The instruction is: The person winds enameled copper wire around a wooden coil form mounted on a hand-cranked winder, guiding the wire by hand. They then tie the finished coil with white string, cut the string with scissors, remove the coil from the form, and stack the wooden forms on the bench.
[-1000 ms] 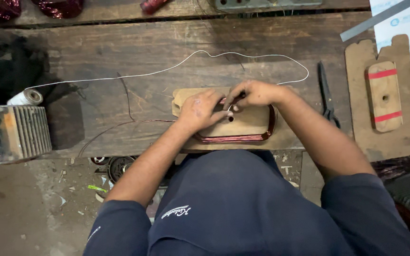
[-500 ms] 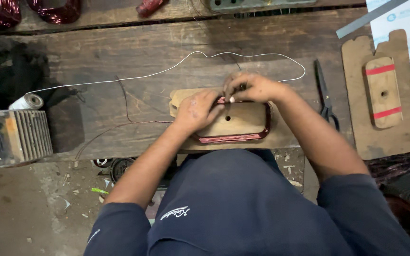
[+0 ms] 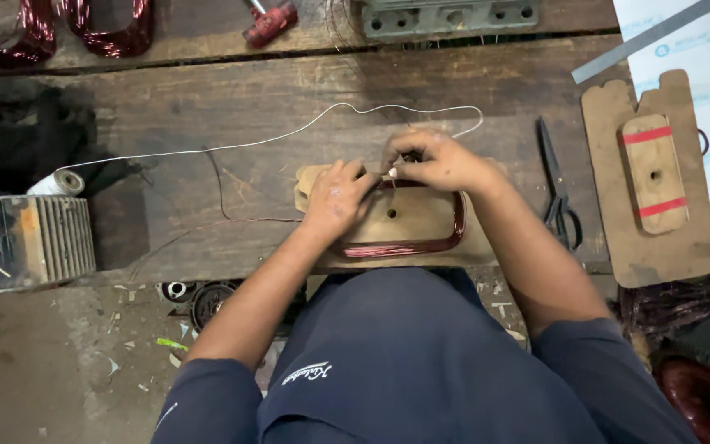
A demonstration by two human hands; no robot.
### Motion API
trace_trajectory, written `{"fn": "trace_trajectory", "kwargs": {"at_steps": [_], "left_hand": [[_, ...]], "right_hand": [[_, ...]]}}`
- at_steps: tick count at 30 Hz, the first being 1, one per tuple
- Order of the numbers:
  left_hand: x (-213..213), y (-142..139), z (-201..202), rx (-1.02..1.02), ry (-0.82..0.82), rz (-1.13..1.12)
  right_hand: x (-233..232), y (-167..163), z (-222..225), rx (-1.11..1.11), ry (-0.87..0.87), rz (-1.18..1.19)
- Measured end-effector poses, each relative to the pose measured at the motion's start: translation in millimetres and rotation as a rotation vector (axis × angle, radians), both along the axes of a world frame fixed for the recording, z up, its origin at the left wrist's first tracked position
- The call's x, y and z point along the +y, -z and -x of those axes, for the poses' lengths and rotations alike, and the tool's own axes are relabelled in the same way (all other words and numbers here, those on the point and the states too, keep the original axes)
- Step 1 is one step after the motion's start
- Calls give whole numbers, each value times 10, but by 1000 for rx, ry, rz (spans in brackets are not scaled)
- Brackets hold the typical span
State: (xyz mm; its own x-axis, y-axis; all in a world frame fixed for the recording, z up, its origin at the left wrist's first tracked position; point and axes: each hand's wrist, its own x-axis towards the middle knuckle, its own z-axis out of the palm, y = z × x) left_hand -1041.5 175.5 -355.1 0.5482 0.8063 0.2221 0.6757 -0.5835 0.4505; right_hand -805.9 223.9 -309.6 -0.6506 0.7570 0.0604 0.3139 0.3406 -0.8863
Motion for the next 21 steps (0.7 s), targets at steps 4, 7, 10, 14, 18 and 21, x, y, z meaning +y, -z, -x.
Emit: {"fn": "trace_trajectory", "kwargs": {"at_steps": [4,7,10,14,18,21], "left_hand": [[3,-41,-1,14,6,-1],[64,-57,0,22,48,96],[189,-15,-39,-80,53,172],[430,136,-191,-334,188,267],[620,281,-336,-495,259,489],[679,290,-332,-606,99,929]], "right_hand": [[-76,30,-16,-16,56,-6],[-127,52,-40,4,82,-18],[-180,54,-64,29,105,-51],[-212,-15,-65,60,89,-116],[-286,-122,-52,-39,162,-241],[-469,-116,-76,-149,251,-381]]}}
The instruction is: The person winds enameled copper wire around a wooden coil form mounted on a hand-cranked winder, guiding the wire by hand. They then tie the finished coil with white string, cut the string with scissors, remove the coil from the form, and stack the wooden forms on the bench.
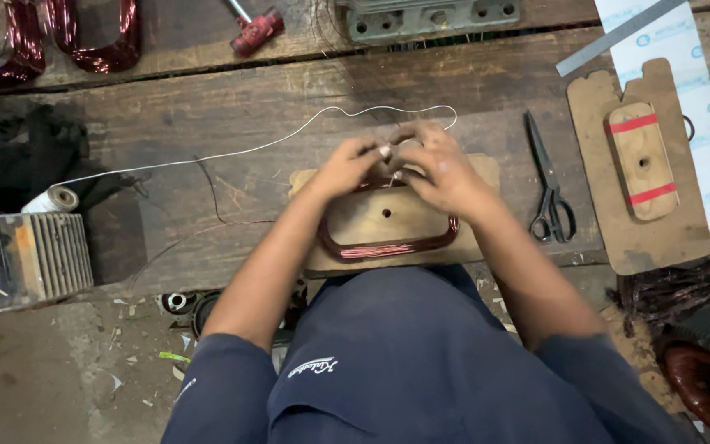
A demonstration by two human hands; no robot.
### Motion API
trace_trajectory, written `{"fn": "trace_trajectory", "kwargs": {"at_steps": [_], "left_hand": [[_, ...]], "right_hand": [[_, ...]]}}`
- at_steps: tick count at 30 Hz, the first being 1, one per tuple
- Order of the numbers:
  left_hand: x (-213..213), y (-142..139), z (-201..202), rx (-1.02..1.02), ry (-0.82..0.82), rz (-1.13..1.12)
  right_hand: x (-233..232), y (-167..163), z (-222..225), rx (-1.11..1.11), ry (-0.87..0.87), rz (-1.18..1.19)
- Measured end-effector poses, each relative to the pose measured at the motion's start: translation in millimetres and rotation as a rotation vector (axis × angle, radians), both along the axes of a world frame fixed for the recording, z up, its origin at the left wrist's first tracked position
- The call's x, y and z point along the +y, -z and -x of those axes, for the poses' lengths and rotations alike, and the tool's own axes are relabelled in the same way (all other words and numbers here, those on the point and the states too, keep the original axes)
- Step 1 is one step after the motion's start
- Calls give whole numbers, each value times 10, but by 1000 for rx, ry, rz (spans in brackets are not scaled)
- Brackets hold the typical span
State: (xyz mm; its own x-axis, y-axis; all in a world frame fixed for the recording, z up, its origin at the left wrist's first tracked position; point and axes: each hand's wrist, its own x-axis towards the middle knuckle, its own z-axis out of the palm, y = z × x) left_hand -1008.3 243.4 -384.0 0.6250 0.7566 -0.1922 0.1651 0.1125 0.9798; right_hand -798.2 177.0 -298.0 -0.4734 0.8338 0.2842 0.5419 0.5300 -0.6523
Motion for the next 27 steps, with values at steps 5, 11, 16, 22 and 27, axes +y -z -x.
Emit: {"fn": "trace_trajectory", "kwargs": {"at_steps": [5,11,16,22,27], "left_hand": [[63,-78,135,-384,-152,251],[103,-313,134,-351,-155,117],[78,-442,93,-246,-115,10],[31,-587,53,-234,-38,-122],[-15,-778,-8,-185,10,-158]], "right_hand": [[-317,313,88,555,125,567],[-382,497,207,759,259,642],[-356,436,285,782,395,645],[-323,437,323,716,555,575],[-247,434,406,702,748,587]]}}
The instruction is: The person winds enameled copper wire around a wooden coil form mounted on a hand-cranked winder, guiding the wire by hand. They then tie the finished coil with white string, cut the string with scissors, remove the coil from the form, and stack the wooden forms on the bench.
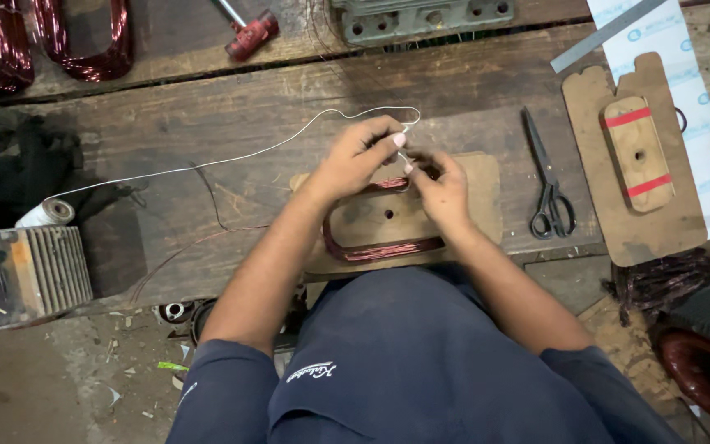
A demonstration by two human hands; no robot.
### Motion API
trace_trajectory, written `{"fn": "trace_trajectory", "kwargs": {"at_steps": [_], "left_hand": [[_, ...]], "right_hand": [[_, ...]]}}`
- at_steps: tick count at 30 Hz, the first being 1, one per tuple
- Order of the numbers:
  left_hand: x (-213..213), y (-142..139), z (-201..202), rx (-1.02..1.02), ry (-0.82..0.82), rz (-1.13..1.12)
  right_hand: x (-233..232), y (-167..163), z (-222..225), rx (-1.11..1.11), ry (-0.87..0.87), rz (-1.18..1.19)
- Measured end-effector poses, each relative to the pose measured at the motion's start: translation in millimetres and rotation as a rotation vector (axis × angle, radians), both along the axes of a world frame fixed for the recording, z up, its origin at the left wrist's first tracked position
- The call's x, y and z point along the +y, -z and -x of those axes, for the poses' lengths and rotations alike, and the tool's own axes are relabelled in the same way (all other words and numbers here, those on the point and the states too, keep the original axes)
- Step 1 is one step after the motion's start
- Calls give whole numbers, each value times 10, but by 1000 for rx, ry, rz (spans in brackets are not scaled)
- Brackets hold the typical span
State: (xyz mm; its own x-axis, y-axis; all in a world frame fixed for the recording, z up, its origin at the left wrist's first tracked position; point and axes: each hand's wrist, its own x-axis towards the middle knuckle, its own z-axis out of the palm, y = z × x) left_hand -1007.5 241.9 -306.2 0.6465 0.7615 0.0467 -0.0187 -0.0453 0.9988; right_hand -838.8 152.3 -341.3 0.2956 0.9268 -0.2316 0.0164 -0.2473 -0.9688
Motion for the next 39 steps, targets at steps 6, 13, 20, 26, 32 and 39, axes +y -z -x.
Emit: {"fn": "trace_trajectory", "kwargs": {"at_steps": [6,13,20,26,32,39], "left_hand": [[-41,-57,-192,135,68,-71],[192,267,-288,210,-318,-418],[24,602,168,766,-84,-408],[-185,601,-16,707,-159,-144],[64,520,230,595,-607,-743],[7,347,316,1122,-165,-343]], "right_hand": [[-5,-7,44,-210,-153,-109],[-52,-58,18,-288,-169,-109],[17,-63,-15,-335,-147,-158],[63,-48,-20,-120,-66,108],[56,-68,-20,-98,-141,14],[74,-97,-18,-90,-113,93]]}}
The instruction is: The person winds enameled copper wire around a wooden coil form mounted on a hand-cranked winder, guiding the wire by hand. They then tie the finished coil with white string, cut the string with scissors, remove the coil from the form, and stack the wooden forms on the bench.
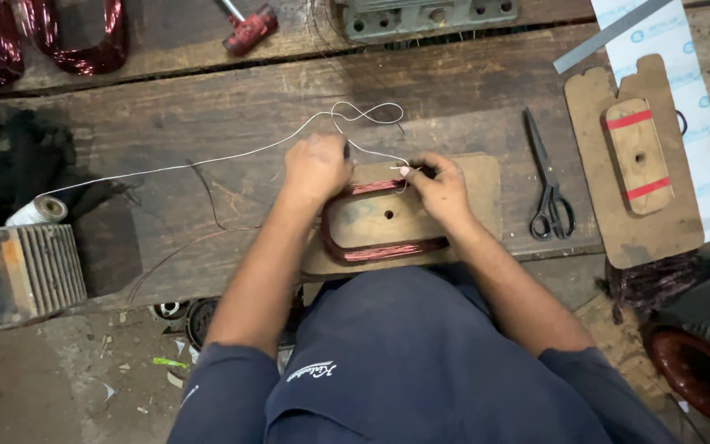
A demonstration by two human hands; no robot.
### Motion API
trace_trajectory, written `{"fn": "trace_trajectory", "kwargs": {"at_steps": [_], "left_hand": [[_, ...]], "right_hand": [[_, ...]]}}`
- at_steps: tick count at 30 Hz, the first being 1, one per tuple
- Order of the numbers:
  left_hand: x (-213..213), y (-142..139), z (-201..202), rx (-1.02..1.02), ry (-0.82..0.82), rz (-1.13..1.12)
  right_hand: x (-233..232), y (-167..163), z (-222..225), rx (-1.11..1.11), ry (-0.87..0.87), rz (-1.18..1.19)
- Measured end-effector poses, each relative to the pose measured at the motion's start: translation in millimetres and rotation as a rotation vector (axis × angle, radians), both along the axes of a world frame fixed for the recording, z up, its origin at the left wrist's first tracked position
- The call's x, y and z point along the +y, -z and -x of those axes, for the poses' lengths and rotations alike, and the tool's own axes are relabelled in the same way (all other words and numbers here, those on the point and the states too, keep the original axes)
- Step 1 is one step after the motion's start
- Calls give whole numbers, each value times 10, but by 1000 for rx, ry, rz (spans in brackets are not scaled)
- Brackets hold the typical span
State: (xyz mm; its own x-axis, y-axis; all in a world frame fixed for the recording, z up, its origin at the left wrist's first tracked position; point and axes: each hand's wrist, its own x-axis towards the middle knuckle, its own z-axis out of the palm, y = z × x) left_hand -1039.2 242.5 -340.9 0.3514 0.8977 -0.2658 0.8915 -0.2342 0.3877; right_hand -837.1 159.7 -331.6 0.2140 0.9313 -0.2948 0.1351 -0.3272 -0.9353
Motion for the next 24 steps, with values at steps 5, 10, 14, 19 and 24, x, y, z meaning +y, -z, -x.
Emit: {"fn": "trace_trajectory", "kwargs": {"at_steps": [5,10,14,19,24], "left_hand": [[-128,-24,-164,-279,182,13],[-142,152,-422,-367,240,26],[25,224,-382,-541,251,144],[121,192,-317,-593,123,431],[115,184,-338,-861,105,625]], "right_hand": [[2,30,-8,78,-44,-128],[-2,13,-34,41,-11,38],[-84,-36,-65,-573,-197,-415],[-197,-64,52,-975,-269,-549],[-197,-38,99,-1005,-268,-585]]}}
